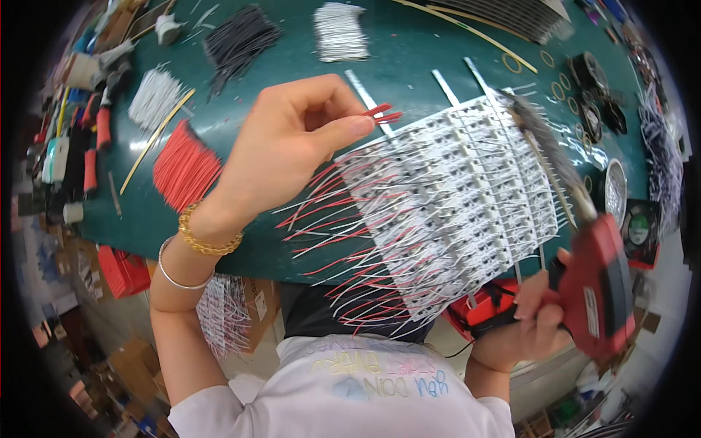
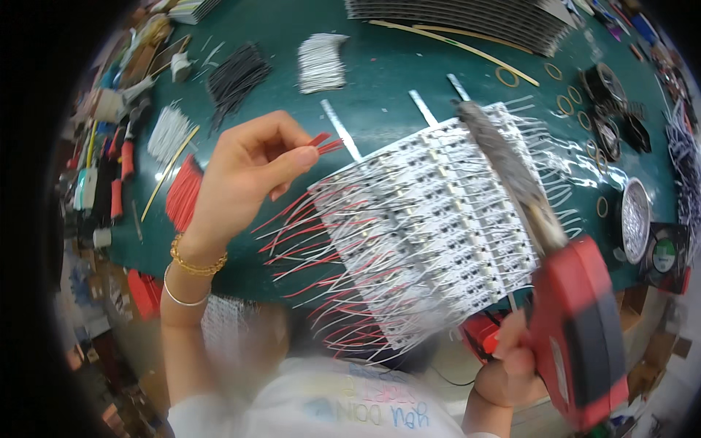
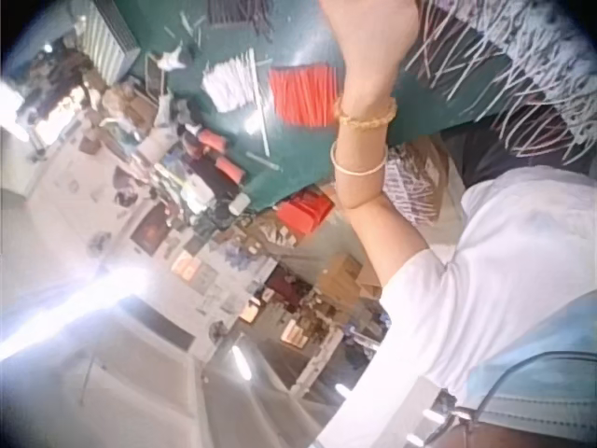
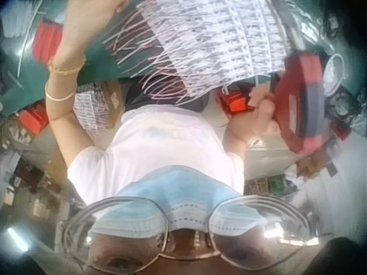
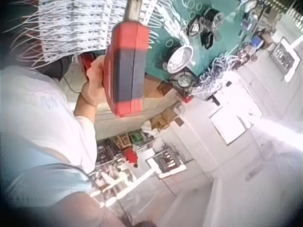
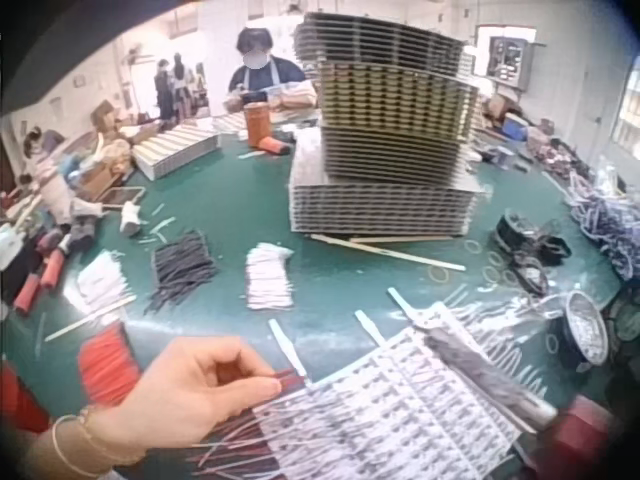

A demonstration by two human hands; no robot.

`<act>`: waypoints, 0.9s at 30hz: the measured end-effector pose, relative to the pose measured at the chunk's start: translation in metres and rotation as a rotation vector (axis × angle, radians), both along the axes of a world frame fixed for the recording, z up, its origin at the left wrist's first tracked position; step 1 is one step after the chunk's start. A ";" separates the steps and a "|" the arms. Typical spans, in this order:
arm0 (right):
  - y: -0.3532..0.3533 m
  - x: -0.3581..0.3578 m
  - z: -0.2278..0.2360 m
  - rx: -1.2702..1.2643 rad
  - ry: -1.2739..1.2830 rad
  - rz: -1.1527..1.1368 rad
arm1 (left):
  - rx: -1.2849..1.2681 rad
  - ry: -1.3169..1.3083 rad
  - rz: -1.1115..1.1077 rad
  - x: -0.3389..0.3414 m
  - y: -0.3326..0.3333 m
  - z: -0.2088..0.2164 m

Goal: The person solders white, black, and red wires onto LED circuit board strips one at a time using a soldering gun.

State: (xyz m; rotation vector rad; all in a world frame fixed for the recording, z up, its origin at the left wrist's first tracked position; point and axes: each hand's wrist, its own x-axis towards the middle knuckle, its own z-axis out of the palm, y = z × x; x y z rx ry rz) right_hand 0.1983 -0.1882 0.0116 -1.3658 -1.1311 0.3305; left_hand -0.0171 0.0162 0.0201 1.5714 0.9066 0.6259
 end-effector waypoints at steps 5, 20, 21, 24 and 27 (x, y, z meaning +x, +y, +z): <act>0.011 -0.007 0.002 -0.169 0.212 -0.115 | 0.161 0.085 -0.013 0.040 0.002 -0.020; -0.007 -0.011 -0.013 -0.308 0.426 -0.070 | 0.448 0.326 0.018 0.047 -0.004 -0.042; -0.005 -0.010 -0.013 -0.313 0.426 -0.067 | 0.471 0.341 0.031 0.047 -0.005 -0.043; 0.002 -0.008 -0.015 -0.332 0.352 0.037 | 0.490 0.335 0.037 0.048 -0.004 -0.046; 0.002 -0.011 -0.018 -0.322 0.513 -0.148 | 0.469 0.322 0.030 0.049 -0.002 -0.045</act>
